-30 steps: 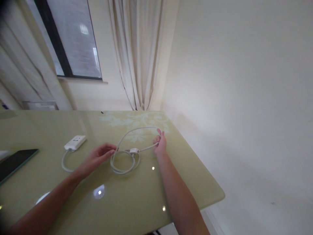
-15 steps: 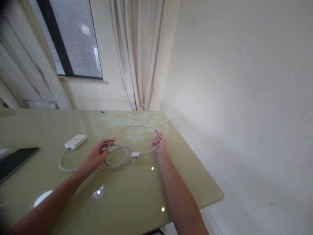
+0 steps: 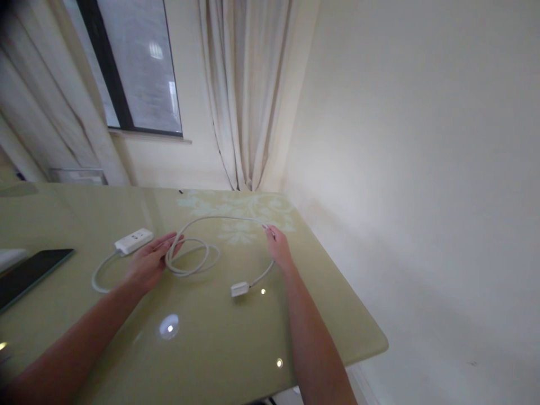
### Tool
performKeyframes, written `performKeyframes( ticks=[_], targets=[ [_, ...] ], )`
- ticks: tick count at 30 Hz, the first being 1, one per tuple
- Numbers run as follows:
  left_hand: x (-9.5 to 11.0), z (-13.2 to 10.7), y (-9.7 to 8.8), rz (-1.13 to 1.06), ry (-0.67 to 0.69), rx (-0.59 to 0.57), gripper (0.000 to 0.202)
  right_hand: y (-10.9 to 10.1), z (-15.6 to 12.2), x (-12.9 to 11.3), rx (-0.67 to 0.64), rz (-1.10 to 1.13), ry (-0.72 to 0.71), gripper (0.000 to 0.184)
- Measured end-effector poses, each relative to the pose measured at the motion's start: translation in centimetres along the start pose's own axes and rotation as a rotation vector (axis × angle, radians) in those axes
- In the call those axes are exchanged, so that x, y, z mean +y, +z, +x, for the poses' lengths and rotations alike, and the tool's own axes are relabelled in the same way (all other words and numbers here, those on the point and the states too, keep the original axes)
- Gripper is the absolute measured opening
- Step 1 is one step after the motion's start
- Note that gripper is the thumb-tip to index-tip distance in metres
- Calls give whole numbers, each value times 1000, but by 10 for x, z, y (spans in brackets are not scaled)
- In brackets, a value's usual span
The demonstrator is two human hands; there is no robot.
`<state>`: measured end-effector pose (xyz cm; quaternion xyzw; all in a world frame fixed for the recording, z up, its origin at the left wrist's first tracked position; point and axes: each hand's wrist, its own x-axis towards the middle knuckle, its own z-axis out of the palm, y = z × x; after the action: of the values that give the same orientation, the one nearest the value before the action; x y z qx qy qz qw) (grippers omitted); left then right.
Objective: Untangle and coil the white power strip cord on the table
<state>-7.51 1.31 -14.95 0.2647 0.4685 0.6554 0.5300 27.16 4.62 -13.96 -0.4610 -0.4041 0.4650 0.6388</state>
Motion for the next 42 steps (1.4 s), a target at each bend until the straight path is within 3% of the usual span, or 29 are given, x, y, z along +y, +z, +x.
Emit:
performKeyframes(
  ticks=[3,7,9,14,18,22,25,29,35,42],
  targets=[
    [5,-5,3,19,14,-23,21,-2,-1,-2,-16,-143,-114,8],
    [6,-8,3,44,7,-70,21,-4,2,-1,-12,-486,-453,17],
    [5,-7,2,63,11,-104,26,-5,3,1,-24,-541,-526,20],
    [1,-5,-3,196,37,-242,50,2,-5,2,-57,-553,-534,18],
    [0,-7,-1,177,-71,-270,33,5,-16,-11,-68,-625,-562,21],
    [3,-9,5,96,-147,-184,12,-2,-17,-25,81,-565,-619,47],
    [6,-10,9,58,-195,-150,16,-8,-14,-27,156,-526,-672,57],
    [9,-11,11,44,-205,-136,26,-10,-11,-22,176,-491,-690,54],
    [8,-9,7,41,-135,-134,11,-7,-11,-21,179,-448,-651,46],
    [6,-8,3,95,-83,-190,27,-2,-13,-23,166,-368,-630,40]
  ],
)
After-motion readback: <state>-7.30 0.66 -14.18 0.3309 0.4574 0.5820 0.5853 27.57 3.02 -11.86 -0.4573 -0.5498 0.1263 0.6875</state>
